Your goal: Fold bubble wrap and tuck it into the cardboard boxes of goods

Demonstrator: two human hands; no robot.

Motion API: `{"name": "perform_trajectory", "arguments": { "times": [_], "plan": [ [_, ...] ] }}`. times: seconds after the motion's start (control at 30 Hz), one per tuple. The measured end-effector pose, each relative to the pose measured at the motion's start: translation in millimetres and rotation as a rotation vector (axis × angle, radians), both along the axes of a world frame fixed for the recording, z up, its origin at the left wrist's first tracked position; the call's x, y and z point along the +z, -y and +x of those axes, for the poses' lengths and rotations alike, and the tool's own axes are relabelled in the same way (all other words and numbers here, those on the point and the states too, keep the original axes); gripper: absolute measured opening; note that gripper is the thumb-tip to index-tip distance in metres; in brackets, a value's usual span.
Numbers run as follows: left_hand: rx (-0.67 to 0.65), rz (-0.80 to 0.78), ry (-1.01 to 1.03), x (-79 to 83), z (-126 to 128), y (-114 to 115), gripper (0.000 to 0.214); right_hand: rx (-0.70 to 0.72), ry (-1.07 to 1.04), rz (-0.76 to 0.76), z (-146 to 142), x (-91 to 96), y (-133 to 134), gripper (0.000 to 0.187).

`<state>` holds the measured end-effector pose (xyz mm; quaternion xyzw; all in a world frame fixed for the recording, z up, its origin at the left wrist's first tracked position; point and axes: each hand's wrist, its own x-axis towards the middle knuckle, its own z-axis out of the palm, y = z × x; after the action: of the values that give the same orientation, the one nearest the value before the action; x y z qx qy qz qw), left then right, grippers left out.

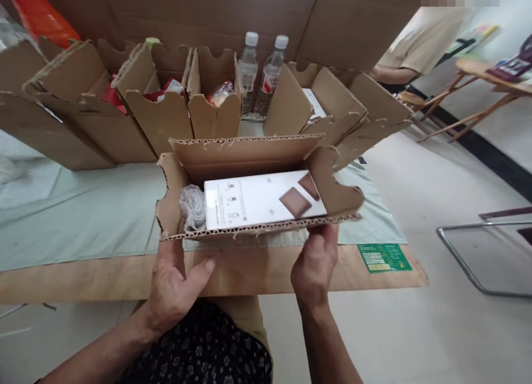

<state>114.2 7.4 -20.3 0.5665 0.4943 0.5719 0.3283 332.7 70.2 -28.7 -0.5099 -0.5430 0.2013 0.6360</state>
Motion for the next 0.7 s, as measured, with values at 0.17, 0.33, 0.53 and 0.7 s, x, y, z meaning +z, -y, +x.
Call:
{"name": "perform_trajectory", "arguments": {
  "times": [0.17,0.33,0.53,0.7],
  "plan": [
    [0.015,0.01,-0.106,-2.2,1.7,-10.7,0.1,0.038,0.046,0.032,-3.7,-2.6,-78.0,0.042],
    [-0.023,0.048,-0.181,-4.4,8.7,-7.9,0.098,0.083,-0.008,0.108,-14.9,-1.7,-116.4,0.056],
    [-0.04,0.054,-0.185,-6.9,16.5,-12.1,0.099,0.014,-0.003,0.165,-17.7,-8.3,-123.3,0.053],
    [-0.104,0.029,-0.177,-1.8,26.6,-13.2,0.099,0.036,0.09,0.185,-25.8,-1.0,-129.0,0.05]
  ]
}}
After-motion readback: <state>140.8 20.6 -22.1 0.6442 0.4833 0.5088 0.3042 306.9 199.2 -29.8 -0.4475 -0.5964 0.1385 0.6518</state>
